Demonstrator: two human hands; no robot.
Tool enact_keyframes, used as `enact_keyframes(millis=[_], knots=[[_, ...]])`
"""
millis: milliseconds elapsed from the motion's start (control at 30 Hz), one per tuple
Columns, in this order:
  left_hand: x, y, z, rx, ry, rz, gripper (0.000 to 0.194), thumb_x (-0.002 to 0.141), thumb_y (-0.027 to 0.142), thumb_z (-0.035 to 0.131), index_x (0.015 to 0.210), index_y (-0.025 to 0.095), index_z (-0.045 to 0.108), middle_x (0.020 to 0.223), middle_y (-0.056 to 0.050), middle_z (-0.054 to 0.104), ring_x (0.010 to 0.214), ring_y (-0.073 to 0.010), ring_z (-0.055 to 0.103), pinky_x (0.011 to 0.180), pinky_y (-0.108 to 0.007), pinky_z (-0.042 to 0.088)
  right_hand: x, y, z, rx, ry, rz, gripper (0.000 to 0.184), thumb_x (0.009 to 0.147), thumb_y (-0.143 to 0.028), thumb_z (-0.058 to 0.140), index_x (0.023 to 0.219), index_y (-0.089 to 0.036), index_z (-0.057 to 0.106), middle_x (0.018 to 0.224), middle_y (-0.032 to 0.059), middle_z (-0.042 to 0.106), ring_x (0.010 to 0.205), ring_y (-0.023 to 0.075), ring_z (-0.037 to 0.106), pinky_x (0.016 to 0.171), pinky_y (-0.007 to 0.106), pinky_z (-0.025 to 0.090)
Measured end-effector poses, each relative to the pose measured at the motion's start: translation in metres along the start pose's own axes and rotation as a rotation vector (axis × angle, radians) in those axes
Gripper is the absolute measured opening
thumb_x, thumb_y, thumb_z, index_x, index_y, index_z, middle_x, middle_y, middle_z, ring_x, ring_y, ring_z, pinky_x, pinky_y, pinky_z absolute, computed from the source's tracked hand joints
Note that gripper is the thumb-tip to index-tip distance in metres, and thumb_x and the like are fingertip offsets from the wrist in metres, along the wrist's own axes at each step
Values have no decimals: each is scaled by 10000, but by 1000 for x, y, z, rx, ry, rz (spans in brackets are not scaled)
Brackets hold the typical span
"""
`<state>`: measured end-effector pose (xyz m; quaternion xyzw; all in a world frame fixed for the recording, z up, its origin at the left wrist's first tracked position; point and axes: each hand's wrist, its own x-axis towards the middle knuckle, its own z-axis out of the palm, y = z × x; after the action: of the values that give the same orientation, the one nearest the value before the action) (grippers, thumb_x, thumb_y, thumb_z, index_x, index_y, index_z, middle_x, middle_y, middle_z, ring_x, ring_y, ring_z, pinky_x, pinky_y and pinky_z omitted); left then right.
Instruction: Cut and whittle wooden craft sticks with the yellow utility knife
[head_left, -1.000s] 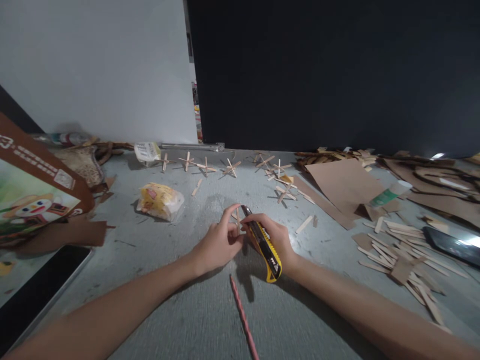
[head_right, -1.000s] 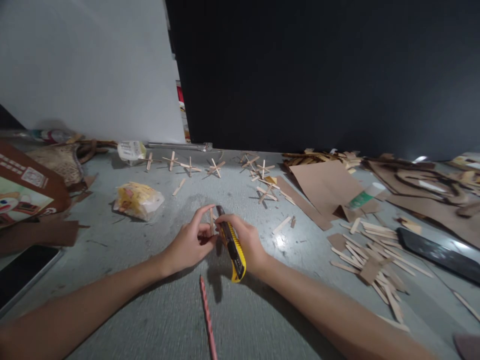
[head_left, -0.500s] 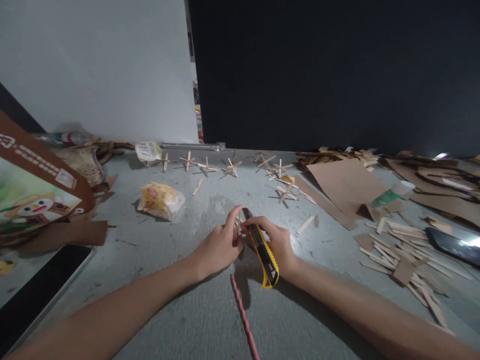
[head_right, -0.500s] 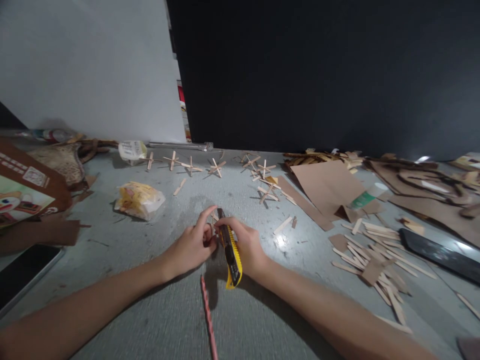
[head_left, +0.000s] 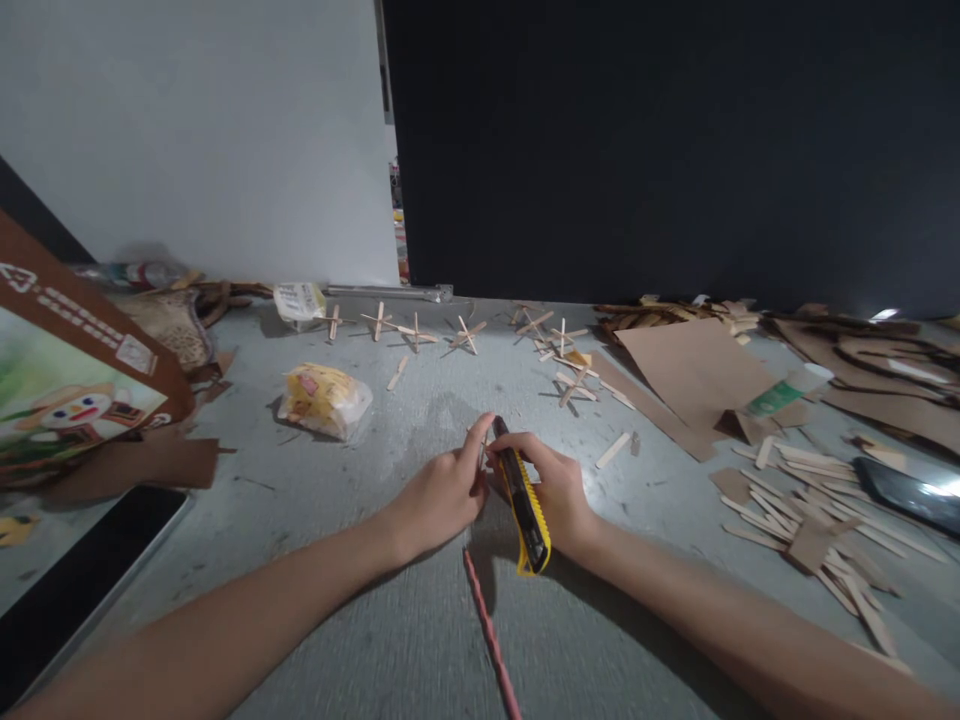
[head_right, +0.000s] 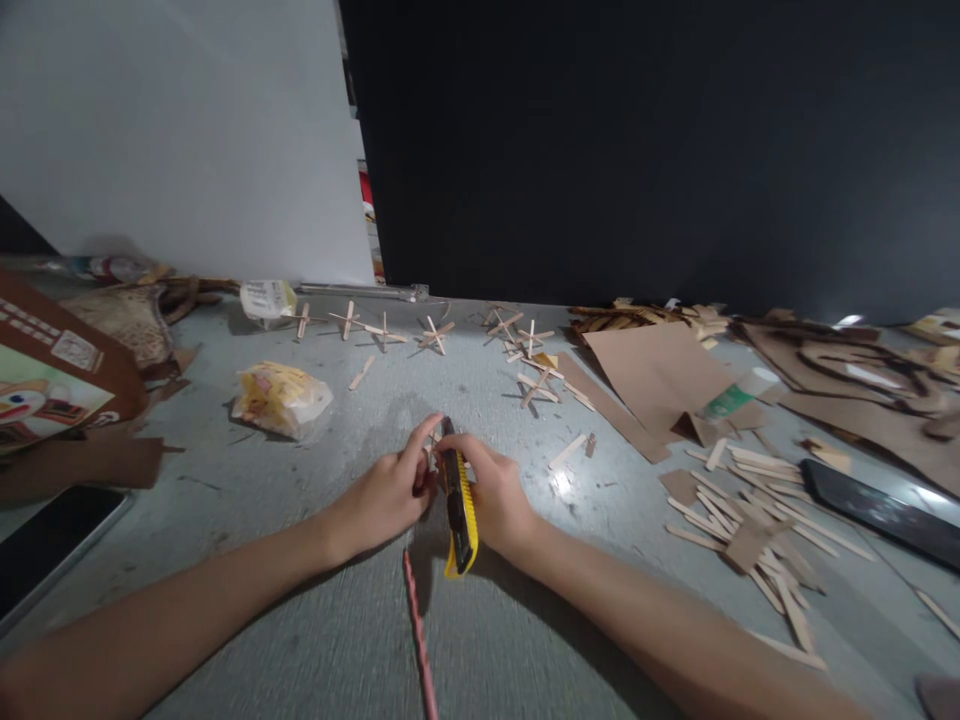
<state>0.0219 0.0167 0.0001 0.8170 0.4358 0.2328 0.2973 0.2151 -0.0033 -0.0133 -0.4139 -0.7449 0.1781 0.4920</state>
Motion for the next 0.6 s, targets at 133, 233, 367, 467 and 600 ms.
enact_keyframes(millis=[133,233,367,467,600], knots=[[-1,3,-2,20,-41,-29,875,952,131,587,1737,236,215,865,-39,725,798,-254,729,795,-362,569,-1,-1,3,-34,22,26,280,849,-119,632,1081,-270,671,893,15,783,744,203,754,705,303,606],[-2,3,-3,53,-53,-33,886,957,138,592,1742,240,193,988,-93,767,892,-283,761,821,-379,571,-1,-1,4,-35,29,7,316,816,-105,612,1081,-269,666,904,14,787,746,198,755,702,293,599],[-2,1,-1,50,-43,-6,894,945,123,584,1740,237,193,1054,-113,776,937,-287,762,818,-371,557,0,-1,4,-42,39,-20,320,806,-89,612,1072,-260,662,883,7,785,731,187,750,687,278,588],[-1,0,0,1,-36,-7,890,930,113,572,1733,227,206,914,-48,747,828,-247,729,762,-336,521,2,1,4,-57,49,-12,301,808,-91,648,1061,-253,669,880,6,785,725,183,746,696,281,588],[2,-1,-2,-133,8,11,837,916,98,553,1695,210,270,756,45,657,693,-174,628,704,-288,446,4,1,2,-22,89,10,207,876,-145,690,1054,-249,668,850,0,774,708,181,741,684,280,583]])
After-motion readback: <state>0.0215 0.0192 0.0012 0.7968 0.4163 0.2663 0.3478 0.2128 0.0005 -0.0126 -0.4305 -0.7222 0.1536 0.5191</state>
